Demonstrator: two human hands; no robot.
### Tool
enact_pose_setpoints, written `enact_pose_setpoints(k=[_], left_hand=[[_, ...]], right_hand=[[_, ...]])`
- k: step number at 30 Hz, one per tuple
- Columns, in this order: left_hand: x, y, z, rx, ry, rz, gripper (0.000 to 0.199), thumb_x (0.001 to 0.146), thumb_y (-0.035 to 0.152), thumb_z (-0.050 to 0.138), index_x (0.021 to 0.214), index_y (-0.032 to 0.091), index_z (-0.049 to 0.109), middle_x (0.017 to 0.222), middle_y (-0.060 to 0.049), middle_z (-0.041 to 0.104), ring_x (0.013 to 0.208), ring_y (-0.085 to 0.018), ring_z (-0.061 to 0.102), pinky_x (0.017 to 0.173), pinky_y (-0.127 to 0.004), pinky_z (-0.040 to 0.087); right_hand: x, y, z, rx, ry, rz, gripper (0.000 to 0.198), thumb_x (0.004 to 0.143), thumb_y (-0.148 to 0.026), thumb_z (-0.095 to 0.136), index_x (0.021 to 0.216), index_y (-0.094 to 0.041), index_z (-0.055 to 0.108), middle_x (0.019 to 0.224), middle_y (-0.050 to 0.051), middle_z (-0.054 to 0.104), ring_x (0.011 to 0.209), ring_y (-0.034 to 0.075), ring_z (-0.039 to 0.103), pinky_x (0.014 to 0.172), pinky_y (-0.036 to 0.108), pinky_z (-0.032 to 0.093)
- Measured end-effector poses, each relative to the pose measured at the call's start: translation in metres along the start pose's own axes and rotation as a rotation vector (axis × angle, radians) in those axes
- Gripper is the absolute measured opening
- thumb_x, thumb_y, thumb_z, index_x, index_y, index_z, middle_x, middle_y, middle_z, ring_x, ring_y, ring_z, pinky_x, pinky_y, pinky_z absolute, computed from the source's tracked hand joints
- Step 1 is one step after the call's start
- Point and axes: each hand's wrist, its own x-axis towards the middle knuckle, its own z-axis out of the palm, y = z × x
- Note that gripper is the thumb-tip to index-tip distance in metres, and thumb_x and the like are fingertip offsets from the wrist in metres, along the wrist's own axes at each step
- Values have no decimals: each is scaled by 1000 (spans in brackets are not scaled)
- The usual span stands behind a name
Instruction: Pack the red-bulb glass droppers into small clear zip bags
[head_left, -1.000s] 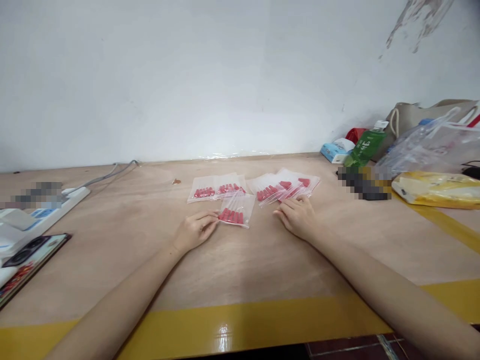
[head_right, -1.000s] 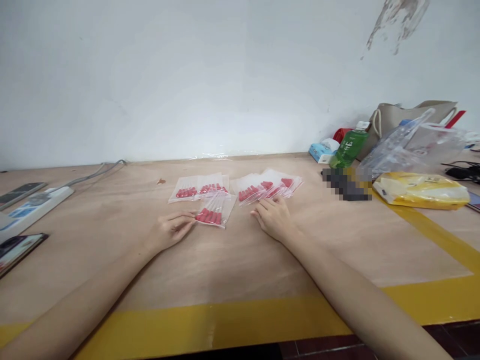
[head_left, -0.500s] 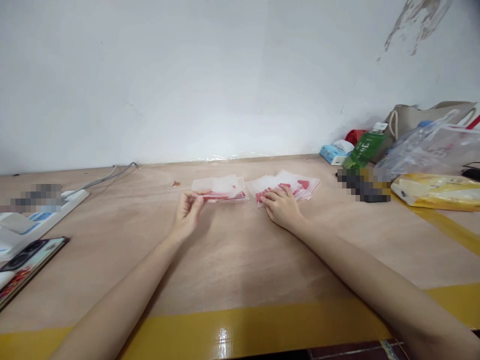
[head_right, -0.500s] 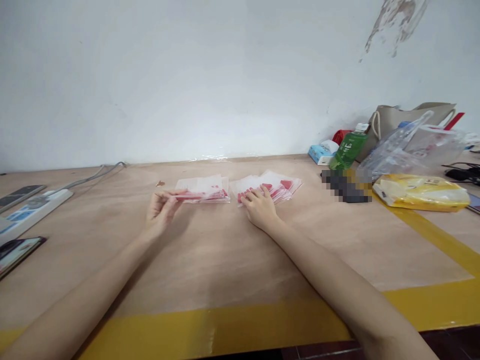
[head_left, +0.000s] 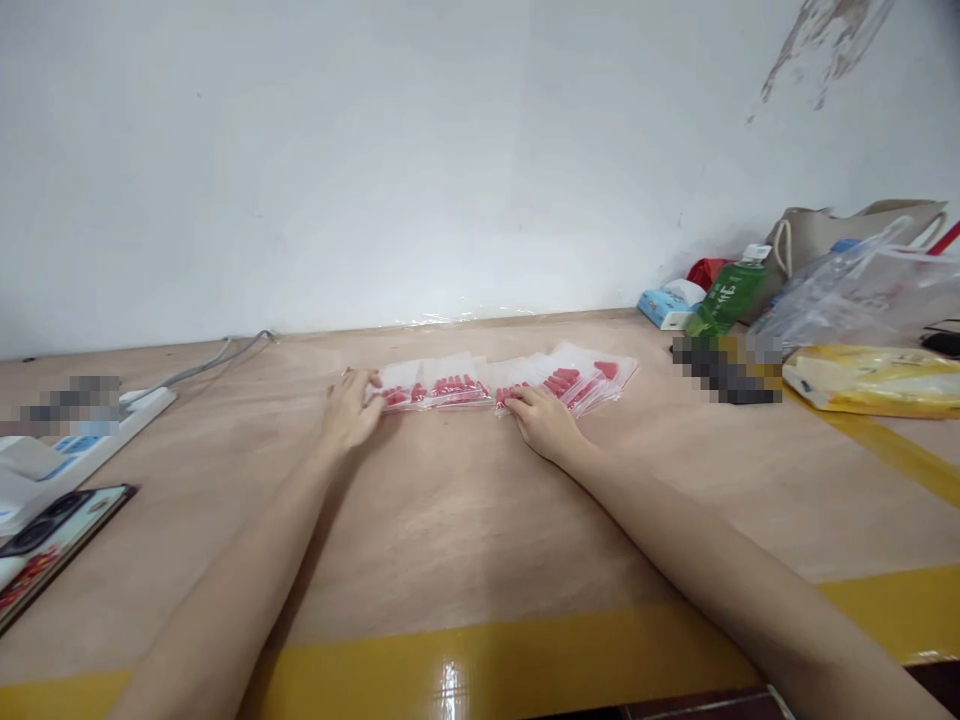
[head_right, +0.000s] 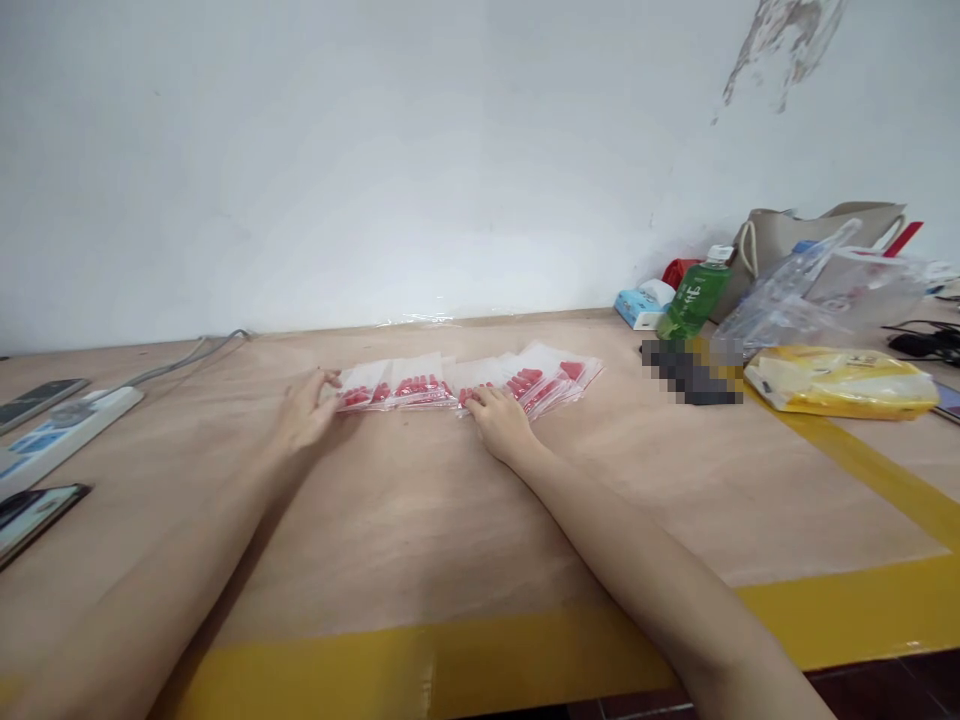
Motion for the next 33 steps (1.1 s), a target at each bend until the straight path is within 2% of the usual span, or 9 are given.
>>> enact_pose_setpoints(k=[3,4,8,13,18,20,25,29,33], left_hand=[[10,44,33,93,-153,148,42,70,41,59,110,27,54,125,-4,52,122,-29,37,106,-52,10],[13,57,46,238,-255,244,47,75,46,54,118,28,49,131,-4,46,125,-29,33,105,-53,8],[21,76,83,447,-337,253,41,86,47,39,123,31,47,134,-6,43,123,-34,33,97,-61,19],[13,49,68,504,-291,181,36,87,42,37,119,31,50,133,-6,43,118,-35,37,90,-59,29],[-4,30,43,543,-219,158,34,83,35,44,115,28,53,132,-7,43,123,-38,31,94,-64,21],[-13,31,42,468,-131,234,33,82,33,47,113,26,55,129,-8,46,125,-35,31,99,-61,19],[-27,51,57,54,-119,414,34,80,33,56,110,18,56,114,-9,55,105,-21,53,92,-35,43],[-25,64,71,30,-110,425,13,85,25,51,87,18,62,94,-5,62,87,-16,59,80,-29,48],[-22,67,73,50,-84,434,16,88,22,45,83,17,59,89,-5,63,83,-18,59,77,-31,48]], right_hand=[[-5,3,-5,-24,36,23,33,81,-10,45,110,-15,59,110,12,59,103,23,50,95,39,31],[-7,5,-6,-28,36,31,33,81,-12,45,110,-15,59,110,12,59,103,23,50,98,42,28],[-10,9,-5,-1,33,30,29,82,-14,45,105,-19,63,108,10,61,101,22,53,102,46,24],[-5,6,-1,85,17,-39,30,81,-12,46,103,-20,65,108,8,62,99,20,55,96,39,35],[-2,-6,-2,194,4,-88,31,83,-13,45,107,-19,63,110,8,61,102,19,54,92,35,40],[-3,-8,-2,257,24,-78,34,83,-14,44,114,-19,57,114,8,58,103,19,53,89,34,43],[-7,-6,-1,331,80,26,31,79,-18,51,110,-16,56,112,12,54,101,21,53,82,34,46],[-6,-7,-2,338,80,93,17,82,-14,44,83,-17,61,91,8,59,84,18,56,76,31,46],[-3,-8,-3,457,134,128,17,84,-14,41,82,-18,57,83,6,58,78,16,56,70,29,46]])
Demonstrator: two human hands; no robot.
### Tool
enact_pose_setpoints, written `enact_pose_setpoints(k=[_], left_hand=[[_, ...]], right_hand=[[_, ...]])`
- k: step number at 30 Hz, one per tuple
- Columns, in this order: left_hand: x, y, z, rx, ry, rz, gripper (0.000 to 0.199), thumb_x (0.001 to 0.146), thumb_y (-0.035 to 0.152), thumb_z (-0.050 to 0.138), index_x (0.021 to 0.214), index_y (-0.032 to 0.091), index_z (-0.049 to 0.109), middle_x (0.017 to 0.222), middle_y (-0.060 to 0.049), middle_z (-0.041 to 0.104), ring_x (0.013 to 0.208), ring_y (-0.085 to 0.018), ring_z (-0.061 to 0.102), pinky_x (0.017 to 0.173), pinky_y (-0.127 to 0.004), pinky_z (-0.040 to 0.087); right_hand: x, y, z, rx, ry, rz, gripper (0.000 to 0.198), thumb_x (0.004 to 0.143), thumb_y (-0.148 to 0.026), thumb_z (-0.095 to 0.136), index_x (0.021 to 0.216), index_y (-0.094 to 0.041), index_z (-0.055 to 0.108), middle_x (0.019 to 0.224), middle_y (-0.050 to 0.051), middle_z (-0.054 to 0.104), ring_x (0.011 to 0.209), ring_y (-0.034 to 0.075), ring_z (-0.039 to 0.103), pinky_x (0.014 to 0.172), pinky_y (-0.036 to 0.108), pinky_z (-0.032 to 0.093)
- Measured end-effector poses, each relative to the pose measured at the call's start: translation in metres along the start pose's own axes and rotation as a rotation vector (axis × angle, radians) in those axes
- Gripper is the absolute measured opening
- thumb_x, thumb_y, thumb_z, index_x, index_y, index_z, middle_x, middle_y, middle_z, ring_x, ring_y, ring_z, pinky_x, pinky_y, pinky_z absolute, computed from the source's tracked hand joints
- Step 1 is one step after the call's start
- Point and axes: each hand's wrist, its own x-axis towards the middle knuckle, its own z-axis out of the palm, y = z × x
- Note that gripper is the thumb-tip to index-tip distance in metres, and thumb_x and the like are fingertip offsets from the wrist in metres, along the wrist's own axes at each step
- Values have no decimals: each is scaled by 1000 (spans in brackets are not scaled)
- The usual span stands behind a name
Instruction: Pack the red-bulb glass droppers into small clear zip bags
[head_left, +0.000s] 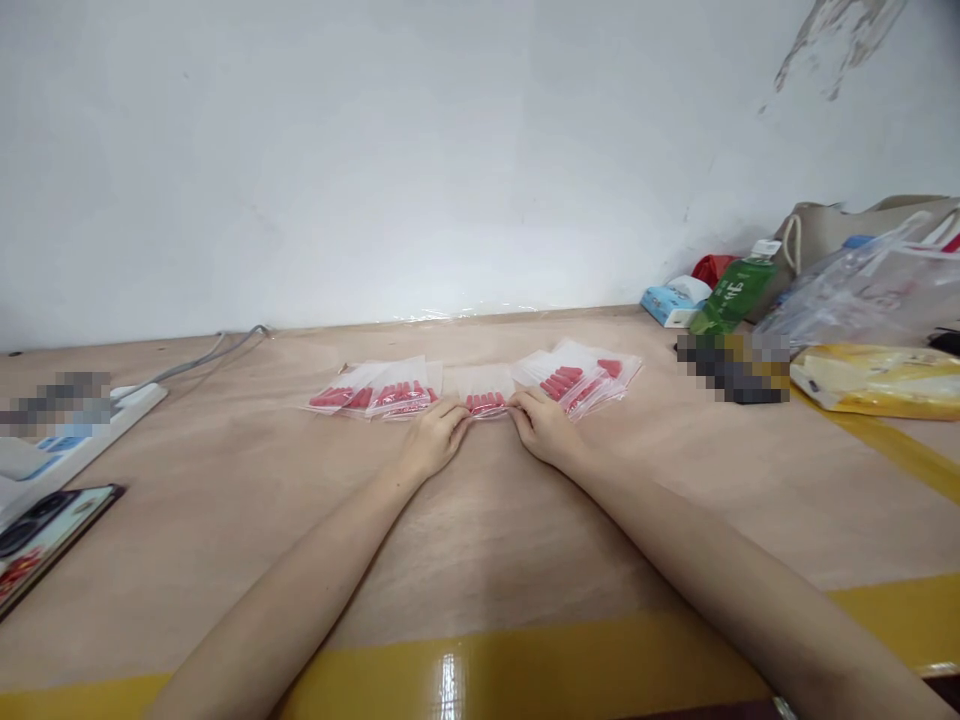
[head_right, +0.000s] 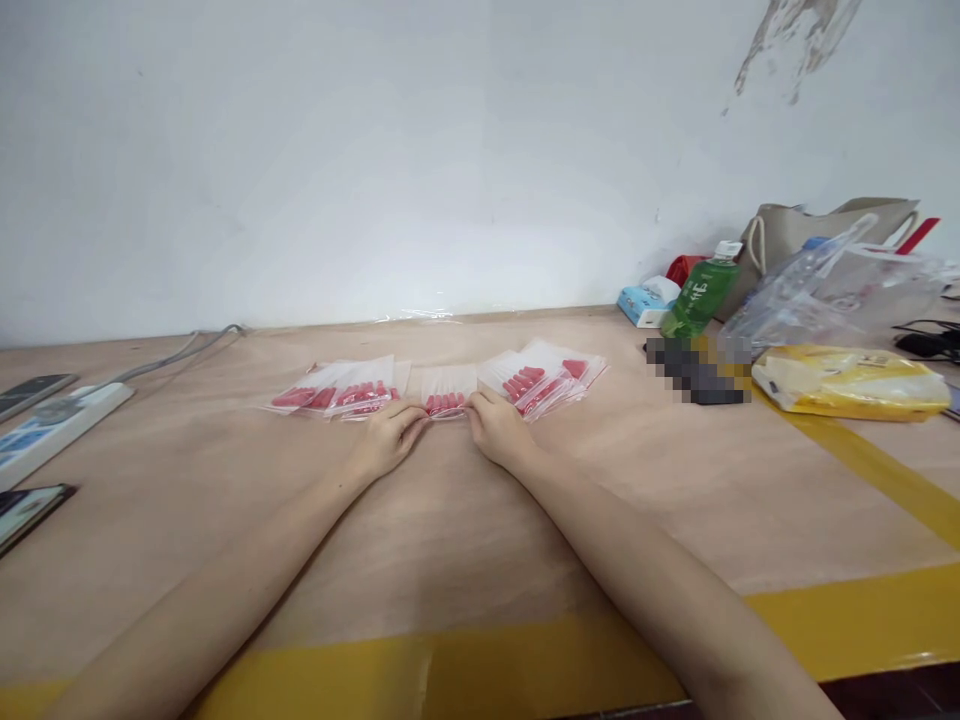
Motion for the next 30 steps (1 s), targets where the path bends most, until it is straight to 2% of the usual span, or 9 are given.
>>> enact_pose_setpoints(k=[4,7,10,14,17,20,26,30], left_hand=[[-5,0,-6,2,35,7,17,91,20,39,91,17,56,91,-5,62,83,-16,60,75,-28,49],[-9,-3,-8,9,53,39,14,88,25,46,95,17,56,92,-5,63,83,-14,61,75,-25,50],[-11,-7,-4,47,93,68,16,88,28,48,95,17,58,91,-5,65,82,-14,62,74,-25,51],[-13,-15,6,129,120,122,22,91,27,42,89,18,62,87,-4,67,79,-14,64,72,-24,52],[-14,-18,7,215,128,154,23,92,26,41,91,18,62,90,-5,67,79,-16,65,71,-26,53],[-14,-17,1,283,116,200,23,92,23,39,94,17,62,92,-6,67,80,-16,65,71,-26,52],[-9,-12,-7,364,89,284,22,91,17,40,88,15,61,82,-7,67,74,-16,64,65,-26,51],[-8,-10,-8,396,110,307,20,90,16,41,86,14,61,78,-6,66,69,-15,63,63,-25,50]], right_hand=[[-1,5,-1,228,20,-57,16,79,-16,49,94,-19,56,88,5,59,81,15,58,73,28,48],[-3,9,0,274,6,-64,22,76,-13,50,97,-19,55,91,6,59,81,15,59,72,28,49],[-5,12,0,162,32,-57,16,79,-13,46,87,-19,58,83,5,59,76,15,58,68,27,48],[-6,13,-4,-116,15,-105,18,85,-20,45,85,-21,63,85,3,63,72,13,57,59,24,41],[-5,14,-9,-352,11,-193,21,86,-24,45,85,-22,66,82,2,65,67,12,56,54,23,34],[-2,15,-13,-503,1,-306,24,87,-20,43,79,-20,66,75,2,65,67,11,55,55,24,30],[0,14,-16,-637,7,-399,28,85,-9,38,75,-17,63,73,3,64,66,12,51,58,27,26],[-1,13,-18,-625,3,-407,23,83,-11,43,73,-17,62,72,4,63,68,14,50,60,28,25]])
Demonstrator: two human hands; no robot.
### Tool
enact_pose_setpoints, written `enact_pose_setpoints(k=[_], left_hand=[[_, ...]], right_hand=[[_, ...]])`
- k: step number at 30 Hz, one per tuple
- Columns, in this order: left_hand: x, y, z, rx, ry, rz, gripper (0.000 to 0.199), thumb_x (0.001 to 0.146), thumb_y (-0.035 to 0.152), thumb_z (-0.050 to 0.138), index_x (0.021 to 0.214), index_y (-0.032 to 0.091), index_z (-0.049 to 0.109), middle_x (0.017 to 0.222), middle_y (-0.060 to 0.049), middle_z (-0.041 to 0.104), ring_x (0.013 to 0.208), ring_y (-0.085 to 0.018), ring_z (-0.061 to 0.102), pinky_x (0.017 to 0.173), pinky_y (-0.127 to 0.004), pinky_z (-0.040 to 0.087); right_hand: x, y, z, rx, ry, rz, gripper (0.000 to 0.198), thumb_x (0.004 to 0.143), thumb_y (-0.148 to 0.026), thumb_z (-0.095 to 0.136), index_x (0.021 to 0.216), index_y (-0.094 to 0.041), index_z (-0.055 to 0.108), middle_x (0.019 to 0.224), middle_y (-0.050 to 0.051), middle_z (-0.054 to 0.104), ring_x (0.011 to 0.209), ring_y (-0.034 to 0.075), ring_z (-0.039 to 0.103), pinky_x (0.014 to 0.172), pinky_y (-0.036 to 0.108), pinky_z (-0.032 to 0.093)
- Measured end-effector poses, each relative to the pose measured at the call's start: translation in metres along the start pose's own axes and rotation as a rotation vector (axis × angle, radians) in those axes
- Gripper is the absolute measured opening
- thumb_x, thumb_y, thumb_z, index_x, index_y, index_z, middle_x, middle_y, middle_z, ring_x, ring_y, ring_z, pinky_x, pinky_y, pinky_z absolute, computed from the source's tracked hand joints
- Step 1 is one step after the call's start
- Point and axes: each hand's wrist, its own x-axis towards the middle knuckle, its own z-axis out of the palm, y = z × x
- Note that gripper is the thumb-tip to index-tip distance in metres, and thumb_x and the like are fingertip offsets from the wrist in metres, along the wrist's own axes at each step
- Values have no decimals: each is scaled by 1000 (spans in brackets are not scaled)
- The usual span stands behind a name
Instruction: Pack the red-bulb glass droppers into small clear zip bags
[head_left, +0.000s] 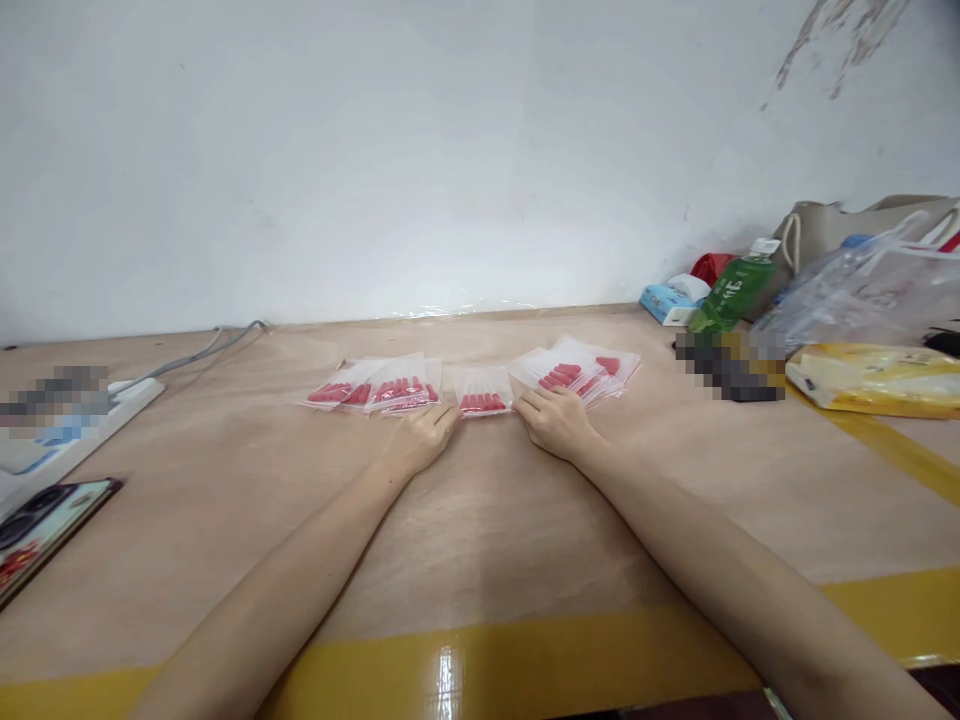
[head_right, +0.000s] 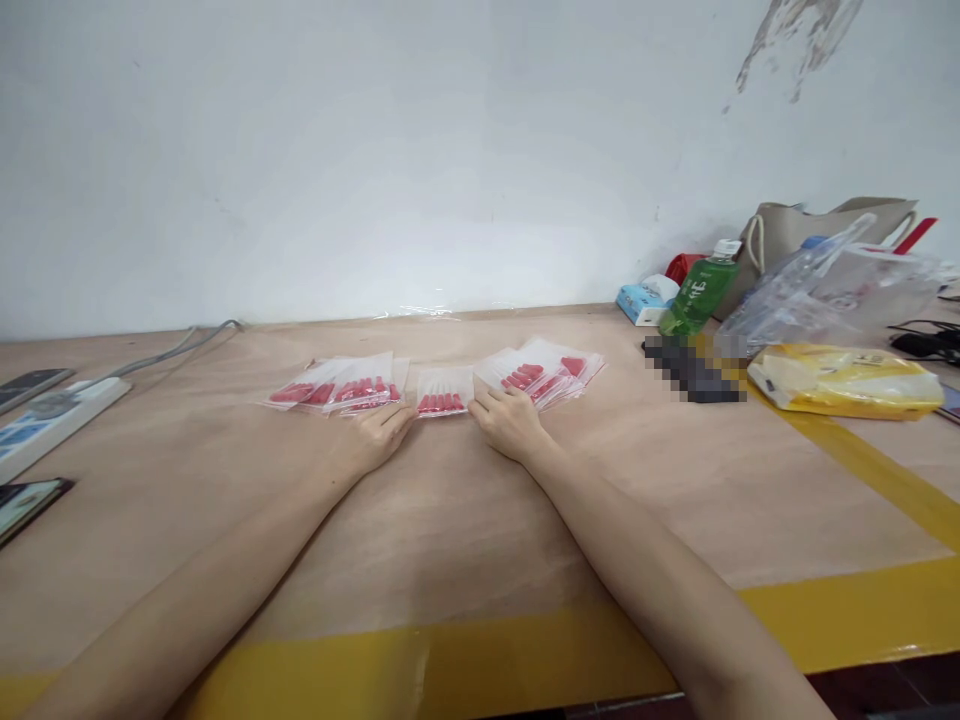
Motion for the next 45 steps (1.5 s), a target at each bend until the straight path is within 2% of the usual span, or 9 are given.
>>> enact_pose_setpoints(k=[5,9,14,18,26,32,38,41,45], left_hand=[[-1,1,0,13,16,21,19,90,18,43,85,14,61,73,-5,65,65,-14,62,59,-23,48],[2,2,0,13,0,52,21,91,18,41,91,15,61,75,-4,66,64,-12,61,59,-23,49],[9,3,-6,28,6,64,18,89,17,46,84,20,63,98,-4,67,95,-19,60,86,-39,46],[11,4,-9,-18,-36,86,24,90,13,41,83,20,63,101,-1,67,107,-17,56,102,-45,34],[11,5,-13,-99,-67,74,22,89,10,42,84,18,61,98,-1,68,111,-17,54,109,-50,22],[10,4,-14,-85,-27,100,21,88,9,42,83,18,60,93,-1,69,108,-17,56,108,-50,23],[8,1,-15,-107,-55,21,21,87,12,43,78,19,60,91,0,69,106,-19,57,105,-50,25],[15,8,-18,-99,-120,-91,17,83,28,51,92,18,61,105,-8,63,110,-25,51,102,-48,29],[33,27,-9,-127,-259,-117,53,80,44,51,125,16,45,126,-13,48,120,-30,40,102,-49,27]], right_hand=[[9,-11,1,136,74,26,18,86,-25,47,86,-20,64,85,4,65,84,16,49,73,31,28],[24,-32,8,177,94,0,20,87,-22,45,80,-21,64,81,2,64,82,15,48,79,34,27],[31,-42,13,120,30,-61,29,89,-15,37,76,-21,62,80,3,63,81,15,47,84,36,26],[29,-39,11,138,9,-113,32,89,-11,35,76,-22,62,85,2,63,82,14,47,87,38,24],[14,-19,1,54,-21,-113,33,90,-12,33,77,-22,61,80,1,62,82,14,47,91,38,22],[-3,0,-4,-2,16,-68,31,90,-15,34,76,-19,61,75,2,61,80,14,49,93,40,22],[-3,2,-5,44,-33,12,32,89,-32,42,67,-17,61,73,5,62,75,16,51,93,43,23],[-1,7,-10,98,-67,35,30,85,-41,47,74,-18,63,80,6,63,83,20,52,94,46,21],[-4,19,-14,124,-99,211,34,84,-46,46,91,-18,63,105,10,61,101,24,49,98,51,16]])
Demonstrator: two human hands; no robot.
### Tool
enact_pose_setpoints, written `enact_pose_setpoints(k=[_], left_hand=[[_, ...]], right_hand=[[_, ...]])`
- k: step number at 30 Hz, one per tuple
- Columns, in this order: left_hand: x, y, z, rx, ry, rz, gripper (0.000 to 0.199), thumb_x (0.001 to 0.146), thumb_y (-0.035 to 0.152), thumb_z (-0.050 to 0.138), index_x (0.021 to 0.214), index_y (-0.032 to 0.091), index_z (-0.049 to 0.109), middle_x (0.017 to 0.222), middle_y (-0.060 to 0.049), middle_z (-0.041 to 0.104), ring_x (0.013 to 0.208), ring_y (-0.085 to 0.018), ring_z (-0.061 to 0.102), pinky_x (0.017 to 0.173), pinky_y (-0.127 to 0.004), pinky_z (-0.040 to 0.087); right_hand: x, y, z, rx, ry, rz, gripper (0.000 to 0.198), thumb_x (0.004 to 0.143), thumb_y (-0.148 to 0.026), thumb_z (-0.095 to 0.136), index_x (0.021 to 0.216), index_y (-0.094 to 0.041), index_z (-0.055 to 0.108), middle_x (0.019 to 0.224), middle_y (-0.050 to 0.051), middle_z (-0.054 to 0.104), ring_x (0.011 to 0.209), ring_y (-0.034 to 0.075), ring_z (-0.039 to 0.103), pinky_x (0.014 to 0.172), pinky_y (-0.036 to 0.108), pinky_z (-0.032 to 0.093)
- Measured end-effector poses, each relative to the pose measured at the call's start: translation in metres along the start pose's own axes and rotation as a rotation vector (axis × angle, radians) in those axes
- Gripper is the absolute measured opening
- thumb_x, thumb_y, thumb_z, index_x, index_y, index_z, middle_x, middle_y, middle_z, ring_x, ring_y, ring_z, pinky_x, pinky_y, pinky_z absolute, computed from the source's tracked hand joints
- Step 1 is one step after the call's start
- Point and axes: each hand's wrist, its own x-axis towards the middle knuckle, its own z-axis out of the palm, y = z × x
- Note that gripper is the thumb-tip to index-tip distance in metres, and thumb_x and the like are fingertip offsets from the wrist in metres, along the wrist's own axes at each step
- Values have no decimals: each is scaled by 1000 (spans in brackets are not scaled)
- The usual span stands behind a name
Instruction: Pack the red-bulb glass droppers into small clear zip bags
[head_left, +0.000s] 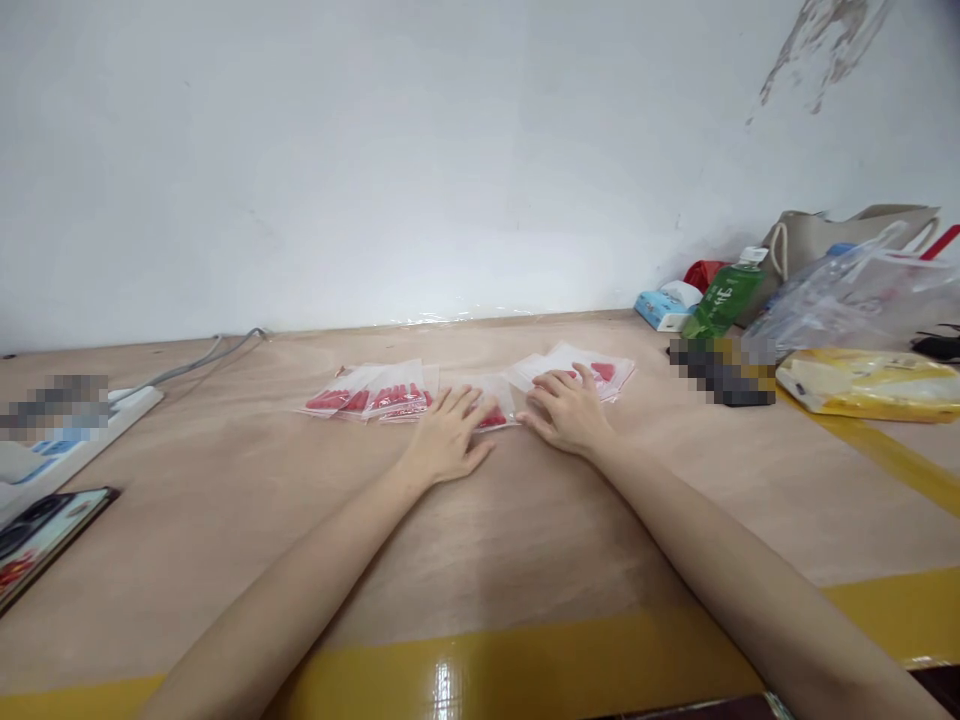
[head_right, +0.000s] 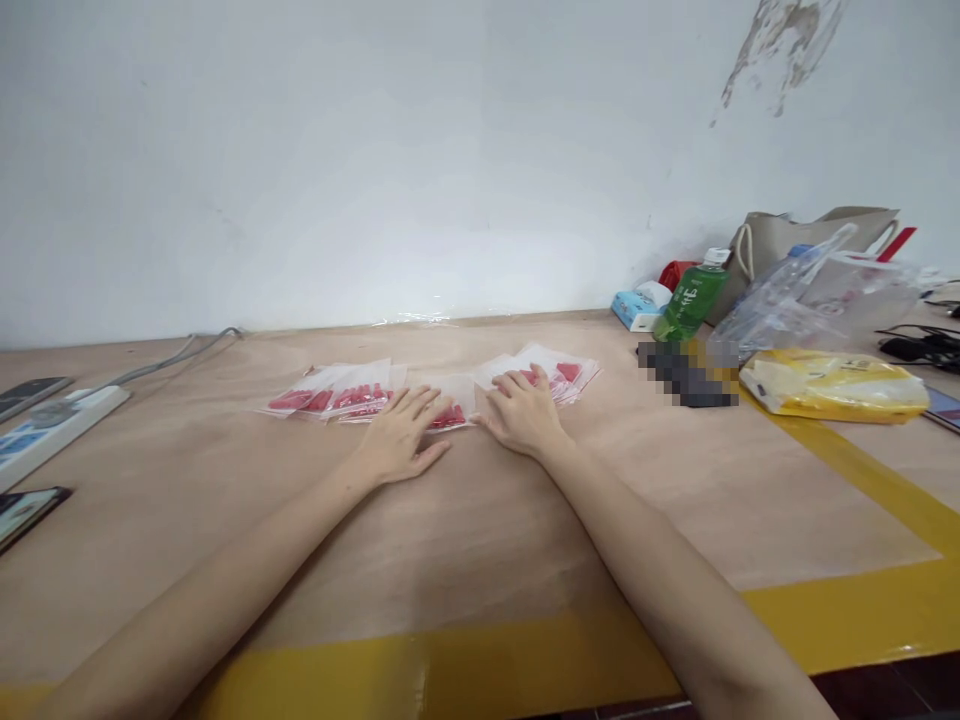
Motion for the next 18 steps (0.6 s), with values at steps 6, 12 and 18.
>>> enact_pose_setpoints(k=[6,12,18], left_hand=[[23,-14,20,104,-76,-16,48,83,56,41,116,24,56,113,-8,59,116,-34,44,100,-65,5],[-1,-59,11,50,-214,-195,54,79,65,39,122,34,49,127,-7,51,112,-41,43,87,-73,16],[-30,-66,1,48,-293,-294,54,81,63,36,127,34,42,133,-8,43,115,-43,39,82,-74,22]], right_hand=[[-3,10,5,-69,-69,145,37,88,-44,36,105,-19,58,111,11,59,105,27,49,98,63,4],[3,-11,7,32,-126,55,41,86,-48,39,108,-19,57,105,9,62,102,26,52,101,61,0],[11,-39,11,223,-219,-35,51,85,-49,41,124,-16,46,122,12,54,116,26,45,104,53,15]])
